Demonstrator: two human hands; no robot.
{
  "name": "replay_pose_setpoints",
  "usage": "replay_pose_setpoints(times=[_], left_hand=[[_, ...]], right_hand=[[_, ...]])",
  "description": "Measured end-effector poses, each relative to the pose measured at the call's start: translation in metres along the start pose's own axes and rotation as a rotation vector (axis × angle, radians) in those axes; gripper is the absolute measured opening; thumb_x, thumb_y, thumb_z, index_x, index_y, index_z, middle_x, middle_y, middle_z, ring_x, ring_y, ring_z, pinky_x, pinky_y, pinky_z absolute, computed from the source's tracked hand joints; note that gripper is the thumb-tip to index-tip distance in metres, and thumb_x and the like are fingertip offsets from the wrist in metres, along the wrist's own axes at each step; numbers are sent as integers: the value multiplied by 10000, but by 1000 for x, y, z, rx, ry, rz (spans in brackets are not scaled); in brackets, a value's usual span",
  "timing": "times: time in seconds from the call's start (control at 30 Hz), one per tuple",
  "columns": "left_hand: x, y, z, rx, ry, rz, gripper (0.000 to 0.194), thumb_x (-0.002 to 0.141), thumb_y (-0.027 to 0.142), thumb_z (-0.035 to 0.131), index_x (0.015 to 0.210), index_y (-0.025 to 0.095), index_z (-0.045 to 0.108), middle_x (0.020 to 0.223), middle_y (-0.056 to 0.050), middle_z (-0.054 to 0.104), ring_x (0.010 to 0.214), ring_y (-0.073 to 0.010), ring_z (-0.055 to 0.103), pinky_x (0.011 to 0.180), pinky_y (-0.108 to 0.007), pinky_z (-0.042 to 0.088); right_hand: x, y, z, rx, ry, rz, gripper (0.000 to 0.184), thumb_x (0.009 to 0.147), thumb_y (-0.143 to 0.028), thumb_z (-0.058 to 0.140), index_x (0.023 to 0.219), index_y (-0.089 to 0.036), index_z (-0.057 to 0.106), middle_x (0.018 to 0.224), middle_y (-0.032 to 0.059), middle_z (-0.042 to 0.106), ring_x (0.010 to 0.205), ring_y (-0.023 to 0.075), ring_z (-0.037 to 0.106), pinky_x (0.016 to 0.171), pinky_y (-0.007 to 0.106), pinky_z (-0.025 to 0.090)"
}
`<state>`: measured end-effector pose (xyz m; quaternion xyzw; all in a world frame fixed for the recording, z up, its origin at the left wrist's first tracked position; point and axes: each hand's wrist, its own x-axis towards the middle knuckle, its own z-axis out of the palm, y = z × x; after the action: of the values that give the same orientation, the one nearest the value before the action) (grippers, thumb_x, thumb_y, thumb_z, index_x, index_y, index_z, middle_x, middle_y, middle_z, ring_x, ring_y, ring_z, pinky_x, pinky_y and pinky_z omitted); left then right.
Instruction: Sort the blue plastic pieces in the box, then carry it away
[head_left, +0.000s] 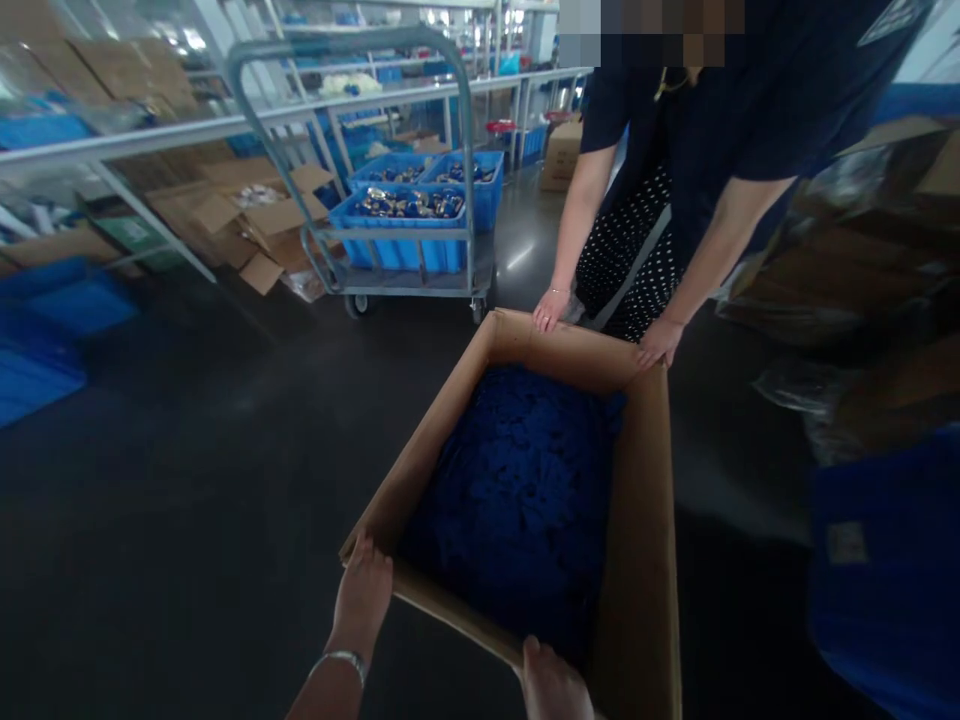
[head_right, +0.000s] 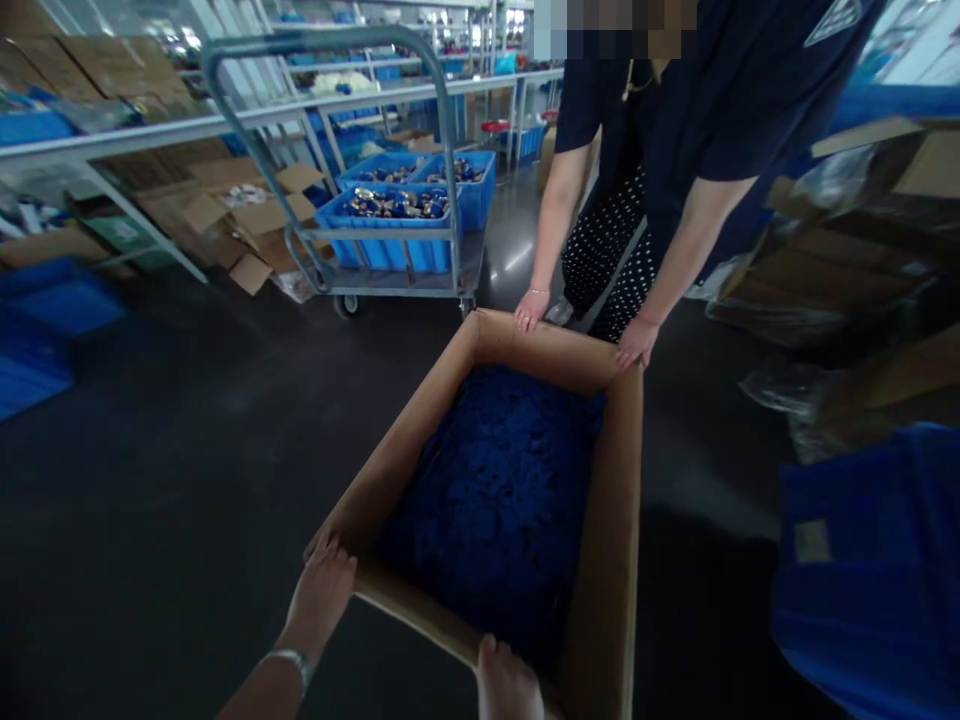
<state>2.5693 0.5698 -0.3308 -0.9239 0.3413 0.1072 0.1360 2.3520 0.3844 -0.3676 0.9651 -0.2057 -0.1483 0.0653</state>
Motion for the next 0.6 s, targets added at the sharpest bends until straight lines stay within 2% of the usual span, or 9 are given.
replay_pose_setpoints(times=[0.17, 0.27, 0.4, 0.6], left_hand=[[131, -13, -49, 13, -25, 158, 347, 783, 82, 336, 863, 112, 672, 808, -104, 641, 943, -225, 553, 1079, -408, 166], [211, -9, -82, -22, -20, 262, 263, 770, 134, 423, 867, 122, 668, 890, -111, 626, 977, -209, 537, 1088, -394, 164], [317, 7, -124, -82, -29, 365, 215, 737, 195, 512, 870, 122, 664, 970, -129, 608, 1046, -222, 503, 1087, -411, 159], [462, 45, -187, -175, -33, 352, 192, 691, 265, 600, 837, 154, 658, 883, -86, 630, 983, -204, 536, 1082, -422, 155]], right_hand=[[108, 39, -38, 76, -55, 51, 281, 779, -76, 475, 1020, -174, 582, 814, 76, 603, 739, 192, 583, 662, 321, 482], [177, 81, -64, 119, -84, 101, 297, 756, -77, 502, 1028, -165, 583, 834, 79, 598, 771, 209, 572, 696, 359, 466], [271, 146, -98, 133, -117, 145, 310, 750, -46, 452, 999, -163, 595, 828, 77, 593, 783, 226, 565, 711, 387, 439], [403, 247, -151, 173, -166, 122, 293, 767, -83, 417, 997, -159, 583, 848, 91, 587, 778, 256, 557, 676, 376, 409]])
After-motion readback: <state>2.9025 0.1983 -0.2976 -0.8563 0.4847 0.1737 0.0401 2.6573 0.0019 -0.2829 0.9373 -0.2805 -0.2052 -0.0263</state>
